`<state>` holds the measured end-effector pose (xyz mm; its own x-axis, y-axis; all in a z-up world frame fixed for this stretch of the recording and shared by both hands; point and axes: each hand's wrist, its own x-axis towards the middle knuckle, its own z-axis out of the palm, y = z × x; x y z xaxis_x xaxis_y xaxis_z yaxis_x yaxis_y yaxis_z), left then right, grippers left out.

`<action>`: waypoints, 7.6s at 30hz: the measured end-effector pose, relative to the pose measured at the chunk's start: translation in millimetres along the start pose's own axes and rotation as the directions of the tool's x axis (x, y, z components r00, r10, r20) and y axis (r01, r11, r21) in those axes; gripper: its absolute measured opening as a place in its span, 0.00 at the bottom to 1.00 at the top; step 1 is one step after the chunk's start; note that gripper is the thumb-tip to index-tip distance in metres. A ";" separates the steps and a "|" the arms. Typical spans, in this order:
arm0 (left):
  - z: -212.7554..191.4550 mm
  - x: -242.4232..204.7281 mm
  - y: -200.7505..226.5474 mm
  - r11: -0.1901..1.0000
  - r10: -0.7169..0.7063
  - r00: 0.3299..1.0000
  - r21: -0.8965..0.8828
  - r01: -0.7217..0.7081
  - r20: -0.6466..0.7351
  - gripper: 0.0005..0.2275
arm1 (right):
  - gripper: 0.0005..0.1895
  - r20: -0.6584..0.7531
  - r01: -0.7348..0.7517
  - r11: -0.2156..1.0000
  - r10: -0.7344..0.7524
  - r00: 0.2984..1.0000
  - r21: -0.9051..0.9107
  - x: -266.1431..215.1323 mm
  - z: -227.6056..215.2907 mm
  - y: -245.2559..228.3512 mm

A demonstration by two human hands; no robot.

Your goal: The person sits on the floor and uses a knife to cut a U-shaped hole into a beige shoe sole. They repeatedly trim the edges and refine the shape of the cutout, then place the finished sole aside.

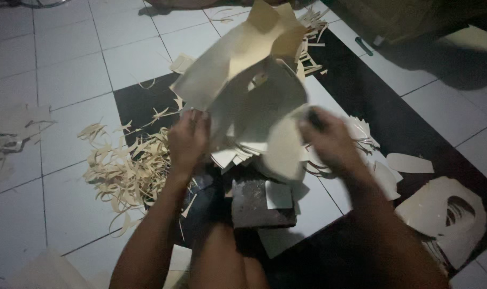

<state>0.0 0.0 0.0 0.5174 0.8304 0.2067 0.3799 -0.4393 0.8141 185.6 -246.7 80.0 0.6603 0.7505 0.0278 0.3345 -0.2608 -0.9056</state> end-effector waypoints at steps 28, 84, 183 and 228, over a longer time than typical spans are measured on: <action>173.1 -230.3 119.5 0.767 0.628 0.459 -0.599 -0.230 0.629 0.49 | 0.24 0.113 -0.125 0.287 0.686 0.718 -0.950 -253.0 -284.7 104.3; 430.9 -319.6 12.5 0.551 0.552 0.371 0.006 -0.834 0.747 0.27 | 0.32 -0.604 -0.601 0.787 0.414 0.681 -0.138 -299.4 -123.3 424.4; 472.0 -387.9 17.8 0.773 0.587 0.414 -0.330 -0.541 0.696 0.09 | 0.15 -0.625 -0.498 0.858 0.324 0.710 -0.122 -341.9 -94.4 424.7; 416.3 -344.3 5.3 0.752 0.605 0.355 -0.364 -0.550 0.713 0.08 | 0.14 -0.333 -0.086 0.715 -0.213 0.918 -0.694 -325.9 -85.6 394.2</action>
<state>143.1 -430.9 -292.8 0.9600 -0.2155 0.1787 -0.2781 -0.6621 0.6959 159.9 -646.2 -249.8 0.7591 0.5425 0.3598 0.6492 -0.6719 -0.3565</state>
